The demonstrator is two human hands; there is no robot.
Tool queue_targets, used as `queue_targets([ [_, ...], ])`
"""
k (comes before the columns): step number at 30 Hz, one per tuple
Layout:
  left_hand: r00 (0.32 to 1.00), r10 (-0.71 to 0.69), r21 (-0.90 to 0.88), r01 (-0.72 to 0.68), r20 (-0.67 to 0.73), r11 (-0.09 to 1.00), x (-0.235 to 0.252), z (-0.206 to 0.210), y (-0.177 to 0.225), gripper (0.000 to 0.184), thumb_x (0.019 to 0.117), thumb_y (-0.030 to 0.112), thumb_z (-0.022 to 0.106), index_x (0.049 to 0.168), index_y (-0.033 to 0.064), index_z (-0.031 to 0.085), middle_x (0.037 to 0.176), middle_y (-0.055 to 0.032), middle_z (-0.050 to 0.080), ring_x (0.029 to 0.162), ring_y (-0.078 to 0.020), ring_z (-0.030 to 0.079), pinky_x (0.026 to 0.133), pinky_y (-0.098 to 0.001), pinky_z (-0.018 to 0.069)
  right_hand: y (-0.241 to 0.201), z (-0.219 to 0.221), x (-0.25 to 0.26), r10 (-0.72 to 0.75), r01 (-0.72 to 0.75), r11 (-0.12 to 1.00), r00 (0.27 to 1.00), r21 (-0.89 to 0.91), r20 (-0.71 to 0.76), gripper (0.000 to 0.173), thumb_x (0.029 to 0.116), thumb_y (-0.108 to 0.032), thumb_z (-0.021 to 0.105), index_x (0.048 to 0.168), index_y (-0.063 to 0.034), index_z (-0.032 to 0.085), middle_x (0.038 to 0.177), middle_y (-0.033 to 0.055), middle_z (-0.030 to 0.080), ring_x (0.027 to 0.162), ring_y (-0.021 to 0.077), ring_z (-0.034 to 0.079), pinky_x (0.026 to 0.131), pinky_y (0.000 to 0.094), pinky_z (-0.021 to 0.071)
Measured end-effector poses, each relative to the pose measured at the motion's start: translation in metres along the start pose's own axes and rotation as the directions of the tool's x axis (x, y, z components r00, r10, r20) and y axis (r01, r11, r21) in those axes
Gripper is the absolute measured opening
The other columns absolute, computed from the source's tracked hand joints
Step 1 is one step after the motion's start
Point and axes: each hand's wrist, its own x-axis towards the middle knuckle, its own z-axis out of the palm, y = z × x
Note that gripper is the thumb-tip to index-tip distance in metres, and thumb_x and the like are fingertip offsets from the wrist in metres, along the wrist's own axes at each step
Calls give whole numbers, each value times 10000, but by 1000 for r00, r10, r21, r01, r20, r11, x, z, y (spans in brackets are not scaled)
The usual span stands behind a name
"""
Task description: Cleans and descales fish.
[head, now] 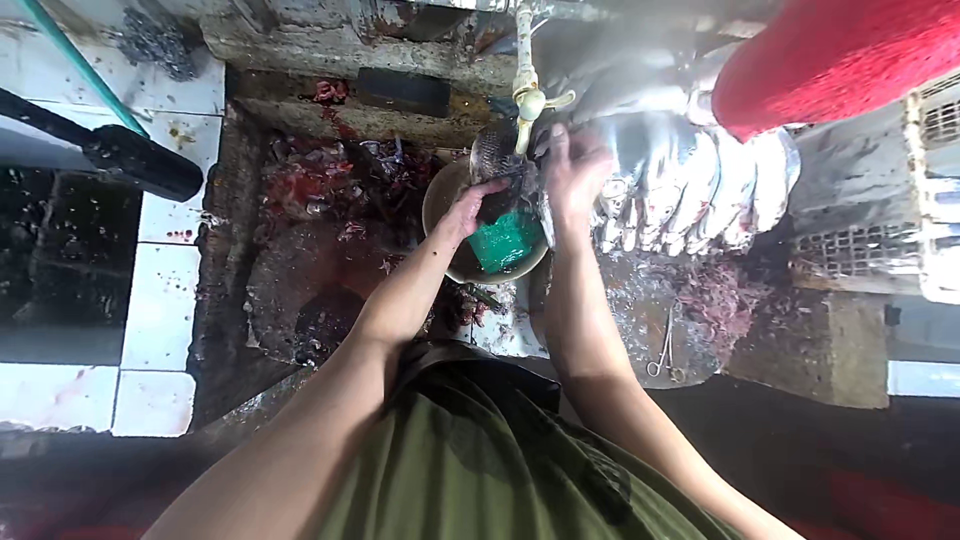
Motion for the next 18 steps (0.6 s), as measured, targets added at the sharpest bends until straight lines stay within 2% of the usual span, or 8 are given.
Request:
queue_targets([
  [2, 997, 42, -3, -42, 60, 999, -10, -7, 3, 430, 951, 92, 681, 1348, 42, 525, 1094, -191, 699, 919, -314, 715, 799, -495, 623, -17, -16, 18, -233, 229, 969, 972, -93, -38, 644, 900, -386, 750, 1384, -3, 568, 1313, 173, 635, 1238, 253, 604, 1089, 399, 491],
  [4, 994, 77, 19, -79, 72, 997, -31, -21, 10, 469, 928, 57, 691, 1365, 60, 518, 1105, -175, 701, 923, -307, 721, 790, -495, 630, -40, -24, 40, -286, 324, 908, 943, -266, 170, 818, 868, -493, 736, 1478, -4, 496, 1474, 260, 502, 1409, 387, 451, 1197, 508, 366],
  [6, 993, 95, 42, -98, 63, 994, -58, -42, 20, 525, 907, 66, 696, 1398, 96, 515, 1127, -154, 702, 942, -287, 714, 791, -480, 627, -71, -22, 48, -130, 363, 814, 875, -454, 466, 603, 921, -536, 657, 1315, -80, 647, 1334, 208, 634, 1303, 392, 569, 1096, 601, 447],
  [8, 991, 124, 55, -127, 47, 990, -93, -69, 34, 583, 916, 76, 676, 1455, 148, 466, 1162, -130, 694, 975, -266, 703, 812, -468, 620, -92, -16, 34, -37, 398, 777, 803, -488, 595, 586, 979, -533, 588, 1295, -44, 656, 1302, 242, 646, 1284, 423, 578, 1081, 648, 432],
  [10, 978, 208, 46, -208, 2, 977, -127, -102, 50, 605, 907, 80, 672, 1459, 161, 438, 1160, -118, 695, 980, -260, 706, 818, -466, 624, -91, -14, 3, -166, 359, 850, 877, -386, 451, 577, 995, -533, 564, 1218, -15, 690, 1200, 202, 700, 1163, 334, 664, 1050, 541, 502],
  [13, 943, 324, 84, -318, -78, 944, -184, -169, 68, 650, 886, 117, 718, 1458, 172, 414, 1181, -121, 690, 999, -287, 708, 831, -507, 622, -27, 5, -60, -305, 317, 948, 935, -40, 183, 418, 999, -300, 624, 1292, -1, 623, 1116, 136, 678, 900, 176, 688, 779, 354, 614],
  [16, 878, 406, 163, -375, -254, 913, -251, -225, 75, 672, 845, 150, 735, 1441, 208, 431, 1199, -90, 685, 1032, -273, 699, 852, -518, 611, 46, 32, -108, -127, 187, 976, 906, -113, 403, 356, 874, -82, 648, 1223, -21, 671, 1168, 167, 681, 1030, 262, 689, 898, 434, 597],
  [18, 850, 399, 166, -363, -344, 917, -293, -262, 69, 728, 826, 193, 779, 1458, 226, 420, 1254, -85, 653, 1093, -278, 676, 902, -546, 592, 83, 46, -124, 17, 178, 935, 841, -306, 540, 459, 824, -117, 688, 1283, -119, 674, 1301, 167, 635, 1188, 322, 635, 971, 511, 561],
])
